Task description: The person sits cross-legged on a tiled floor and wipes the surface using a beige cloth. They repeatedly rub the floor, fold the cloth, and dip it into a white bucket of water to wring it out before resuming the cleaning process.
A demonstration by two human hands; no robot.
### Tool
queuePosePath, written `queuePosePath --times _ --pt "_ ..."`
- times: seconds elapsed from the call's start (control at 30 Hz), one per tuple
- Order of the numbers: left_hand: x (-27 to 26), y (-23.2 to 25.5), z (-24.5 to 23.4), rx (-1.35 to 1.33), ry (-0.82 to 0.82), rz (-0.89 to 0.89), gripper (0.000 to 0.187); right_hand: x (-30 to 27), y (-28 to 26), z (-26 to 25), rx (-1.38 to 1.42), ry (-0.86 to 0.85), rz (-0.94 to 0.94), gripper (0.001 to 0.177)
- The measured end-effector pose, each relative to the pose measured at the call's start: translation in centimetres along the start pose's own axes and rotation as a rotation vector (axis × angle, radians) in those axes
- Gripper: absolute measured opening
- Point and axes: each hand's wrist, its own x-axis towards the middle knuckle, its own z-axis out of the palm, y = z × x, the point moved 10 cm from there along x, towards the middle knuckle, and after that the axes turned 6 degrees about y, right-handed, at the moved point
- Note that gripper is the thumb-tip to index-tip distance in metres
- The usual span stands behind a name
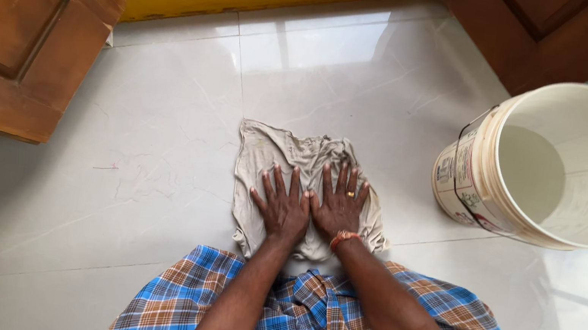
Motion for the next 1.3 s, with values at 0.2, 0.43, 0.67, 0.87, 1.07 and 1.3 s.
queuePosePath --times 0.2,0.43,0.67,0.87,1.07,1.3 --pt "5.4 0.6 0.5 0.044 -0.123 -0.008 0.076 4.4 1.3 0.3 -0.016 0.028 0.038 0.086" --pt "14.6 1.7 1.2 0.06 -0.163 0.072 0.086 12.1 3.3 -0.6 -0.056 0.002 0.079 0.09" --pt "22.1 2.0 1.8 -0.015 -0.195 0.117 0.074 20.6 4.3 -1.5 -0.006 0.013 0.017 0.086" --pt "22.8 -1.5 -1.5 -0.04 -0.03 -0.074 0.047 24.0 6.5 -5.2 0.018 -0.004 0.024 0.053" --pt "27.1 -0.9 -4.0 -0.213 0.068 -0.097 0.019 27.9 9.2 -12.6 -0.005 0.314 0.001 0.006" --pt "30.9 4.5 -18.4 -0.411 0.719 0.249 0.012 29.8 11.3 -22.6 0.164 0.898 -0.035 0.008"
